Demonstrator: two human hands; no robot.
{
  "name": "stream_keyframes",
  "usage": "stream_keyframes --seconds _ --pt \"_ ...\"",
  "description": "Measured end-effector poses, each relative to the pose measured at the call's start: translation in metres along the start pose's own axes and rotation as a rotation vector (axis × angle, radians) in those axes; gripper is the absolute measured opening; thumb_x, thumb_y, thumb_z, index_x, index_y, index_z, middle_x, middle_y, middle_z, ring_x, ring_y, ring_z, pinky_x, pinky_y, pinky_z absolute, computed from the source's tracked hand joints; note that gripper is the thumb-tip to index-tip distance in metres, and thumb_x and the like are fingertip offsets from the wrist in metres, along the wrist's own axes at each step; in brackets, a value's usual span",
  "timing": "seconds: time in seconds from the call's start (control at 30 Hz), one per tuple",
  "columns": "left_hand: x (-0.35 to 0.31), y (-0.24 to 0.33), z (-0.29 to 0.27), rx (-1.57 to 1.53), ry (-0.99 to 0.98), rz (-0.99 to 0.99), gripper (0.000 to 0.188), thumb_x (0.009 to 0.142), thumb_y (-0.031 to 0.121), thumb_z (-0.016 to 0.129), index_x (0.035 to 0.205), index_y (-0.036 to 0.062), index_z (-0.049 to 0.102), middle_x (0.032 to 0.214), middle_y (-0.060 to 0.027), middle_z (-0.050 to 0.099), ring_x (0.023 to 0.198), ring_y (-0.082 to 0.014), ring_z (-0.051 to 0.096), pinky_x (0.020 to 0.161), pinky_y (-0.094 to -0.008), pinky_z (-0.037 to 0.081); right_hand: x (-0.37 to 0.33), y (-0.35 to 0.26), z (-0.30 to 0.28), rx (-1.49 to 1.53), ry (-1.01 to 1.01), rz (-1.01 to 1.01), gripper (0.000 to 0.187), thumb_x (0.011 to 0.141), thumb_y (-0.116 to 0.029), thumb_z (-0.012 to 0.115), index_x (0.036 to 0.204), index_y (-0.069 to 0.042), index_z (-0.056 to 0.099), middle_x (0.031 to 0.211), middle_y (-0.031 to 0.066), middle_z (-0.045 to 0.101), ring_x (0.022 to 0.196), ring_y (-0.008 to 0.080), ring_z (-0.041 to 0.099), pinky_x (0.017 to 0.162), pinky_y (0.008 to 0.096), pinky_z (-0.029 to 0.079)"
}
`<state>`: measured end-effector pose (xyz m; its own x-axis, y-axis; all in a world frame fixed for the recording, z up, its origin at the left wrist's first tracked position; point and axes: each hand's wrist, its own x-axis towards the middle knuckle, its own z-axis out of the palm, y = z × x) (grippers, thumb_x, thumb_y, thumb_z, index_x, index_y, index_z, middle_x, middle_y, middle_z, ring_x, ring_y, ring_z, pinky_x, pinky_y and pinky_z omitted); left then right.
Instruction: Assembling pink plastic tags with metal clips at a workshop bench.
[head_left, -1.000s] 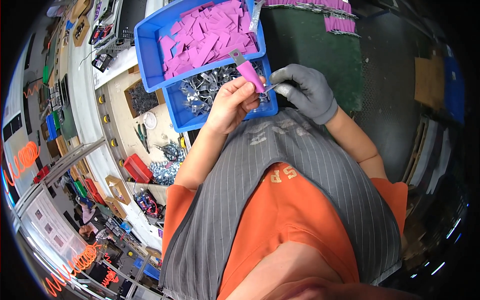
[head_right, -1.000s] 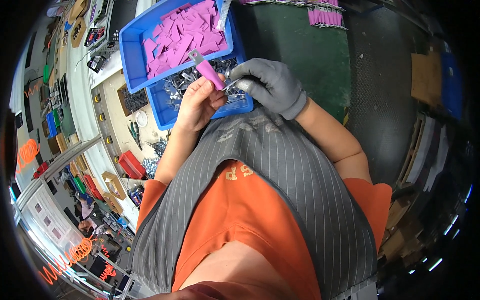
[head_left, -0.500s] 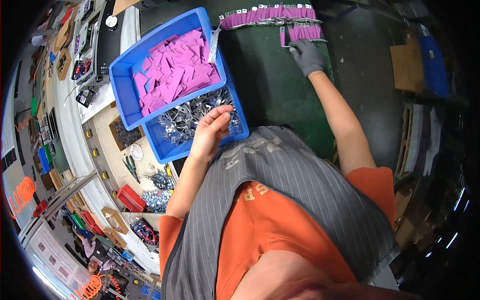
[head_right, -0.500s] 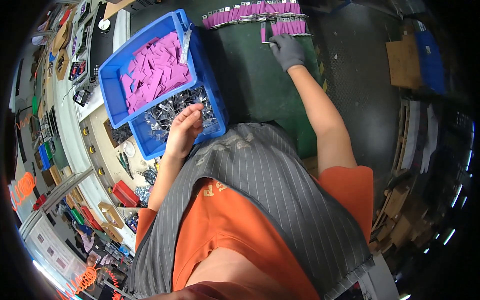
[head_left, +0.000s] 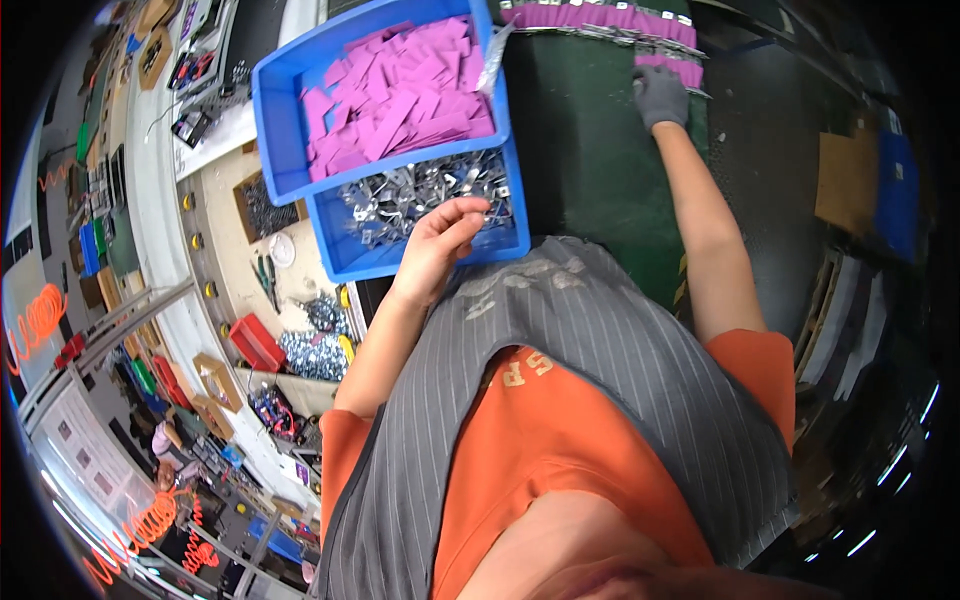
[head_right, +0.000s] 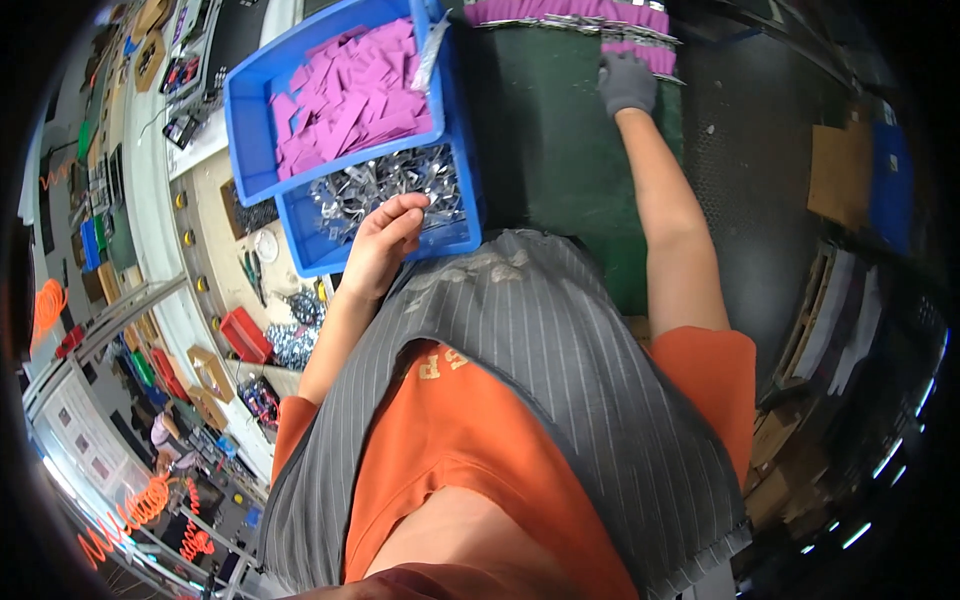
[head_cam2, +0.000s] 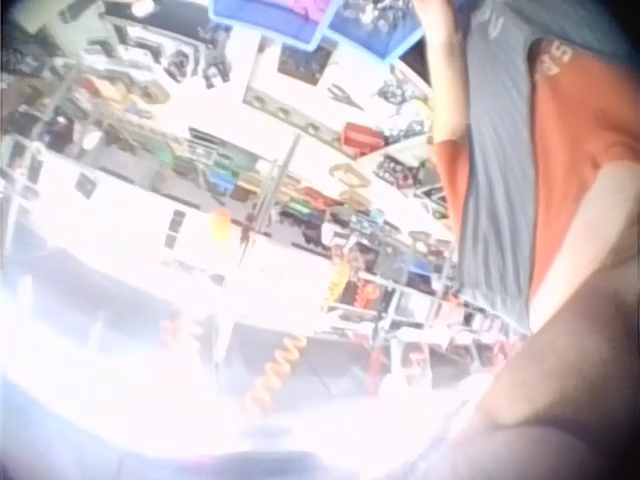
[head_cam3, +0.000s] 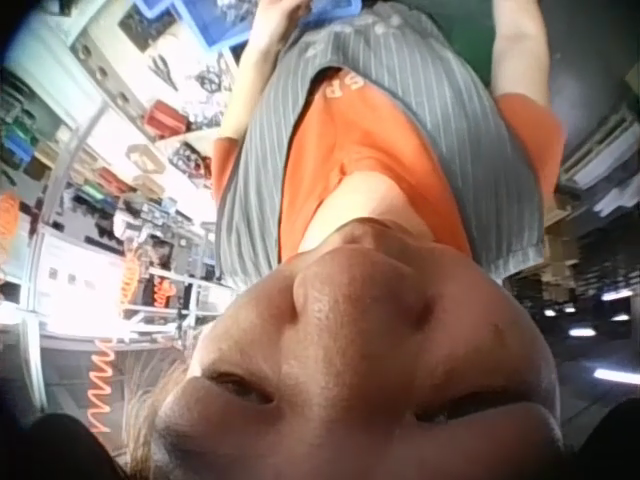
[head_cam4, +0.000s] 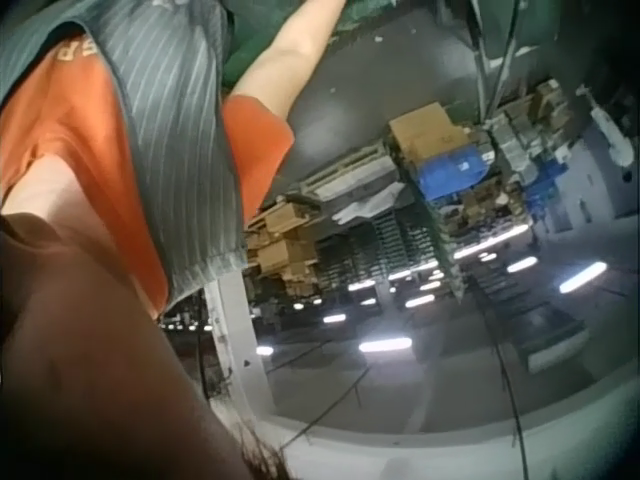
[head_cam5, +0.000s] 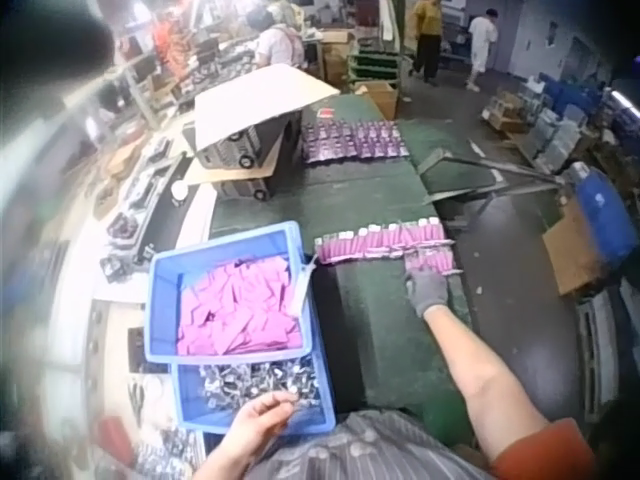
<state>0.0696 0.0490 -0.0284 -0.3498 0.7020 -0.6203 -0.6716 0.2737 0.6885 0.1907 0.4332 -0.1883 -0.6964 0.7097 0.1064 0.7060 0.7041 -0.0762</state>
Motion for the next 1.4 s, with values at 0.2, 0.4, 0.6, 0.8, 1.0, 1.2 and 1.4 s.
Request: stream_keyframes --seconds 0.2,0.4,0.6,0.8,1.0,1.2,1.4 --pt "-0.024 0.013 -0.031 0.258 -0.057 -0.019 0.016 0.084 0.015 0.063 0.095 0.005 0.067 0.075 0.0061 0.059 0.059 -0.0009 0.043 0.052 -0.0163 0.033 -0.048 -0.077 -0.093 0.674 0.164 -0.31 0.023 0.082 -0.03 0.058 0.094 -0.011 0.061 0.087 0.007 0.06 0.082 0.0256 0.058 0.071 0.0383 0.048" --pt "-0.036 0.077 -0.063 0.52 0.163 0.228 0.015 0.083 0.015 0.066 0.094 0.0058 0.069 0.076 0.0042 0.064 0.061 -0.0009 0.049 0.054 -0.0167 0.038 -0.099 -0.204 -0.144 0.511 -0.447 -1.038 0.02 0.08 -0.019 0.057 0.097 -0.01 0.061 0.1 0.0086 0.061 0.092 0.0217 0.058 0.077 0.0339 0.046" --pt "0.001 0.132 -0.1 1.267 0.519 0.558 0.017 0.08 0.017 0.065 0.091 0.0058 0.069 0.077 -0.0095 0.068 0.071 -0.0174 0.065 0.067 -0.0267 0.05 -0.101 -0.278 -0.086 -0.046 -0.702 -0.567 0.043 0.07 -0.004 0.061 0.113 -0.001 0.053 0.125 0.0173 0.048 0.104 0.0299 0.054 0.088 0.0356 0.044" --pt "0.065 0.144 -0.115 1.552 0.59 0.281 0.032 0.075 0.039 0.064 0.089 0.0117 0.071 0.083 -0.0115 0.067 0.081 -0.0283 0.064 0.075 -0.0346 0.05 -0.107 -0.291 -0.033 -0.203 -0.526 -0.589 0.034 0.078 -0.007 0.052 0.11 0.001 0.054 0.108 0.0202 0.059 0.102 0.0306 0.056 0.089 0.0381 0.043" --pt "0.083 0.144 -0.131 1.5 0.527 0.235 0.031 0.073 0.039 0.065 0.088 0.0125 0.072 0.081 -0.0099 0.068 0.078 -0.0245 0.065 0.073 -0.0334 0.05 -0.105 -0.278 -0.065 -0.118 -0.513 -0.732 0.023 0.079 -0.01 0.051 0.098 -0.002 0.062 0.102 0.0149 0.06 0.099 0.0283 0.057 0.085 0.0375 0.044" --pt "0.05 0.14 -0.115 0.49 0.386 0.428 0.021 0.084 0.015 0.063 0.099 0.0007 0.066 0.083 -0.0008 0.065 0.072 -0.0079 0.059 0.057 -0.0215 0.045 -0.121 -0.26 -0.087 -0.116 -0.498 -0.649 0.025 0.079 -0.014 0.051 0.101 -0.004 0.06 0.1 0.0138 0.06 0.093 0.0272 0.06 0.075 0.0374 0.047" --pt "0.008 0.111 -0.086 0.23 0.314 0.452 0.013 0.078 0.014 0.071 0.084 0.0035 0.066 0.075 0.0003 0.063 0.058 -0.0038 0.049 0.05 -0.0184 0.037 -0.11 -0.248 -0.148 0.241 -0.832 -0.548 0.036 0.078 -0.017 0.052 0.112 -0.003 0.05 0.1 0.0191 0.058 0.086 0.0329 0.061 0.074 0.042 0.049"
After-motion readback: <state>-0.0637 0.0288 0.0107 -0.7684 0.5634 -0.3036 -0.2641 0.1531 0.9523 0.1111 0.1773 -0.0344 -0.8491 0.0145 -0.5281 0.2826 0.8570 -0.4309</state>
